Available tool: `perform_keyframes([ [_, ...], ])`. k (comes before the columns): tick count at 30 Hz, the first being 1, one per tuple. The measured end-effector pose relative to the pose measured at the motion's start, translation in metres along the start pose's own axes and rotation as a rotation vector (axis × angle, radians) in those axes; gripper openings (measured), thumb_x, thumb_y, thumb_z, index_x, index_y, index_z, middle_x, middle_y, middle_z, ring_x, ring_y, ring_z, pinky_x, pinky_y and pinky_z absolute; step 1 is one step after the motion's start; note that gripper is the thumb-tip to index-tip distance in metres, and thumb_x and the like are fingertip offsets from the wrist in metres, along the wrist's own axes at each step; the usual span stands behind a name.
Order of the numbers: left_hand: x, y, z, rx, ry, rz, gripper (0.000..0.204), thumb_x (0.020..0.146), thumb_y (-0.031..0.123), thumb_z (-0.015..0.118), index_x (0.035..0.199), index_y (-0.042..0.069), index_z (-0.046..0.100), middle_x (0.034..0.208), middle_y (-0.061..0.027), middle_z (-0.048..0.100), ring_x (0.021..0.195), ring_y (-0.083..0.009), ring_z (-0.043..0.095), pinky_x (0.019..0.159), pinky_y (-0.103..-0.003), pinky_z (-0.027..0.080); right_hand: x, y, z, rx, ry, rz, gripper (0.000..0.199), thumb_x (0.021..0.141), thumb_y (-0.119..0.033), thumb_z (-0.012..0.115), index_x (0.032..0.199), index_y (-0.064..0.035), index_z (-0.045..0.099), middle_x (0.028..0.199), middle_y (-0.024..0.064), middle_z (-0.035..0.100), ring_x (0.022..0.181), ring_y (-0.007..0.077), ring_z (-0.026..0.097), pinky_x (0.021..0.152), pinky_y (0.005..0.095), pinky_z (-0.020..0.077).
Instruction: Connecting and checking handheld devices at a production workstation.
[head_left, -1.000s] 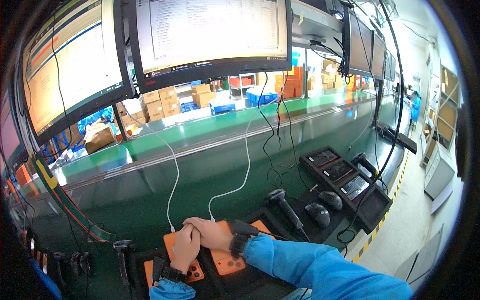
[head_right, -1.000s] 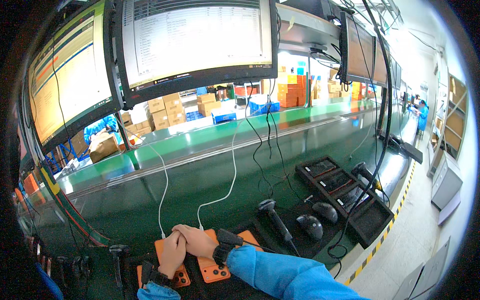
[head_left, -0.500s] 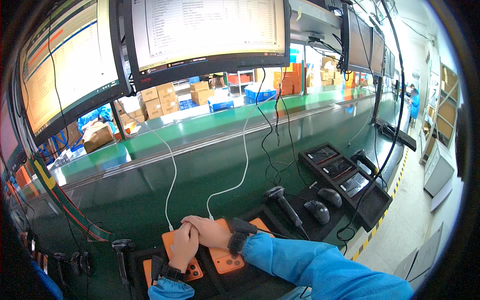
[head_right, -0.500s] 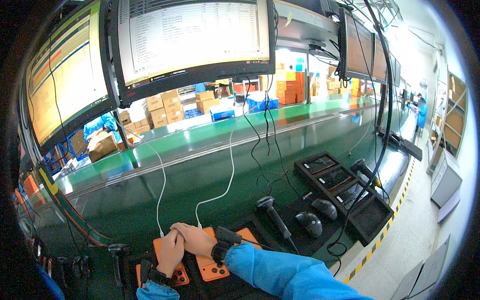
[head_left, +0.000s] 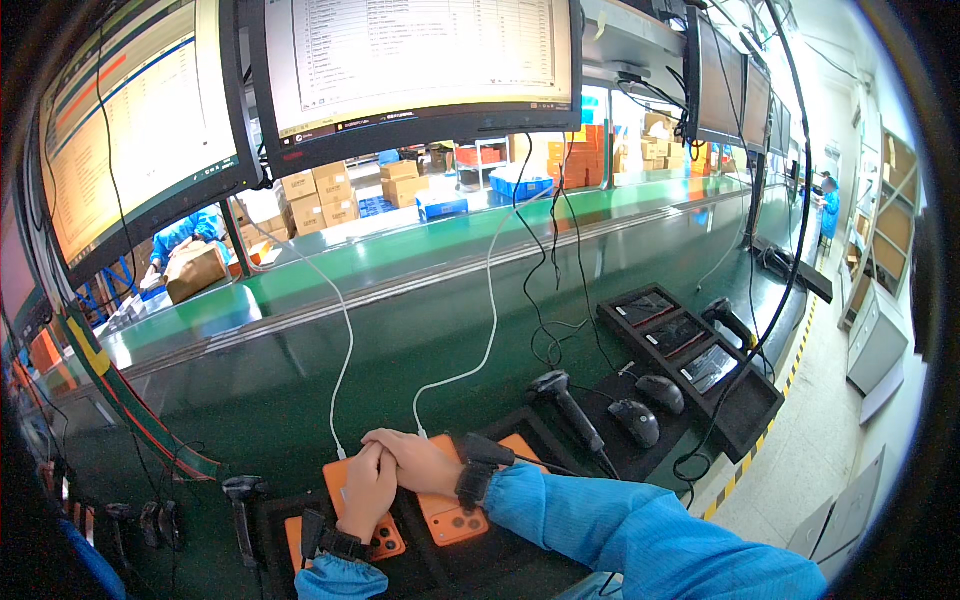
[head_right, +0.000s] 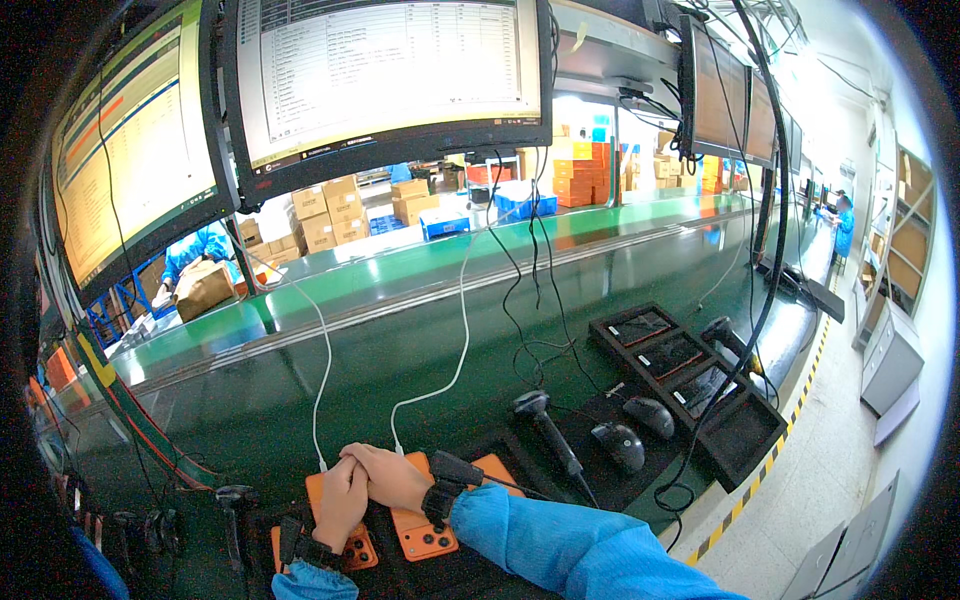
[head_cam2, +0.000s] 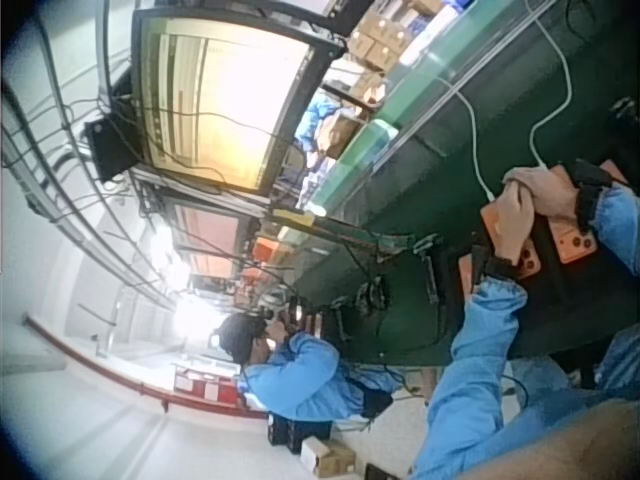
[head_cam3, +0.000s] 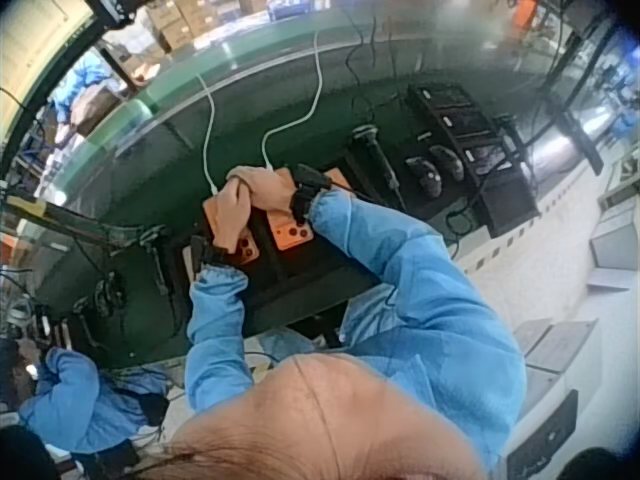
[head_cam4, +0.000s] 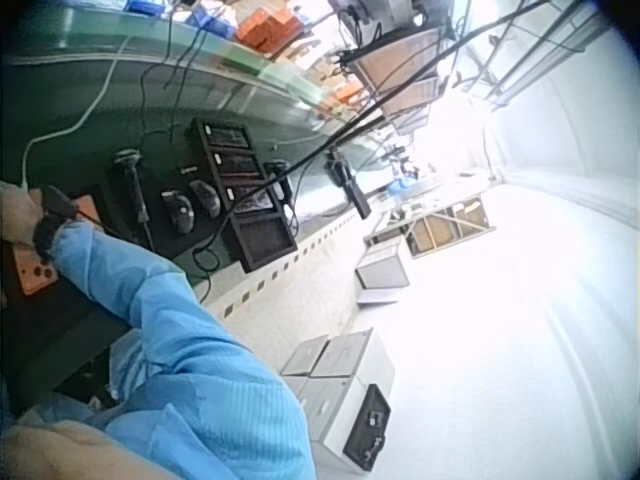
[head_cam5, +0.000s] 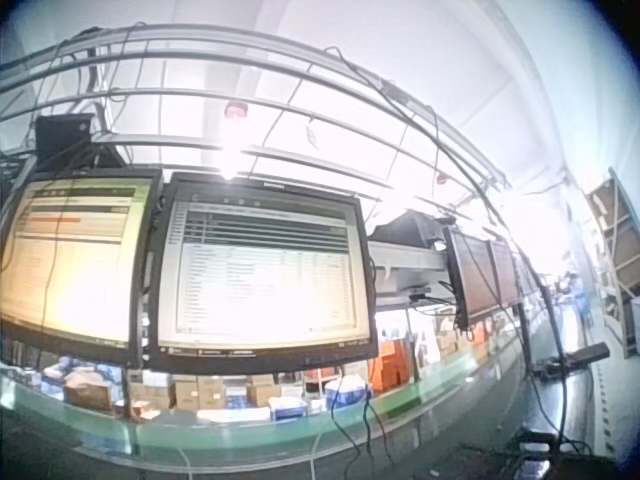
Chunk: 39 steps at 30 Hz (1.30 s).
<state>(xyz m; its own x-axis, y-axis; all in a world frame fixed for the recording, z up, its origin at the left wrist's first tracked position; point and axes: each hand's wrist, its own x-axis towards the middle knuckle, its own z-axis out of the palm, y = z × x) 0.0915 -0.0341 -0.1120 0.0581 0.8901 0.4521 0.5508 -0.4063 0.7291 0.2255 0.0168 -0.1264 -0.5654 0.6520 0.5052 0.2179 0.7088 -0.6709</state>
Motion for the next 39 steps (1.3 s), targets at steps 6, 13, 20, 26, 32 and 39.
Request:
perform_keyframes([
  [6,0.0007,-0.0035,0.0004,-0.004,-0.005,-0.008,0.025,0.1,0.014,0.05,0.103,-0.006,0.063,0.1,-0.0245,0.067,0.094,-0.0436,0.064,0.078,-0.046,0.05,0.0006,-0.0002,-0.0004,-0.002,-0.003,-0.007,0.04,0.089,-0.007,0.059,0.127,-0.001,0.05,0.12,0.0218,0.063,0.112,0.0406,0.061,0.094,0.0443,0.0507],
  [13,0.0008,-0.0004,-0.0002,-0.009,-0.004,-0.003,0.025,0.1,0.014,0.049,0.103,-0.007,0.063,0.1,-0.0251,0.067,0.094,-0.044,0.064,0.079,-0.046,0.049,0.0004,-0.0016,-0.0013,0.001,-0.003,-0.009,0.041,0.088,-0.006,0.06,0.127,-0.0011,0.05,0.12,0.0217,0.063,0.112,0.0408,0.062,0.094,0.0447,0.0509],
  [20,0.0005,-0.0019,0.0007,-0.009,0.004,-0.008,0.025,0.1,0.014,0.05,0.102,-0.007,0.063,0.101,-0.0254,0.067,0.094,-0.044,0.064,0.079,-0.046,0.05,0.0001,-0.0011,-0.0003,-0.007,-0.001,0.001,0.041,0.088,-0.006,0.06,0.127,-0.0009,0.05,0.12,0.0215,0.063,0.111,0.041,0.062,0.094,0.045,0.0512],
  [26,0.0003,0.0013,0.0003,-0.023,0.005,-0.017,0.025,0.1,0.014,0.05,0.102,-0.006,0.063,0.1,-0.0247,0.067,0.093,-0.0436,0.064,0.078,-0.045,0.05,0.0005,0.0,-0.0003,-0.01,0.027,-0.041,0.039,0.088,-0.008,0.062,0.126,-0.001,0.053,0.117,0.0218,0.065,0.109,0.0397,0.065,0.091,0.044,0.0529],
  [32,0.0005,-0.0001,-0.0006,-0.023,-0.001,-0.019,0.025,0.1,0.014,0.05,0.102,-0.006,0.063,0.099,-0.0246,0.067,0.093,-0.0431,0.064,0.078,-0.045,0.05,0.0004,-0.0005,0.0005,-0.011,0.021,-0.014,0.039,0.088,-0.008,0.063,0.126,-0.0012,0.053,0.117,0.0213,0.065,0.109,0.0394,0.065,0.091,0.0439,0.053],
  [39,0.0006,0.0,-0.0002,-0.042,0.003,-0.012,0.024,0.1,0.014,0.05,0.104,-0.006,0.064,0.1,-0.0245,0.067,0.094,-0.0428,0.065,0.079,-0.044,0.05,0.0007,0.0008,0.0006,-0.006,0.012,0.0,0.04,0.088,-0.009,0.062,0.127,-0.0012,0.053,0.118,0.0213,0.065,0.11,0.039,0.065,0.092,0.0437,0.053],
])
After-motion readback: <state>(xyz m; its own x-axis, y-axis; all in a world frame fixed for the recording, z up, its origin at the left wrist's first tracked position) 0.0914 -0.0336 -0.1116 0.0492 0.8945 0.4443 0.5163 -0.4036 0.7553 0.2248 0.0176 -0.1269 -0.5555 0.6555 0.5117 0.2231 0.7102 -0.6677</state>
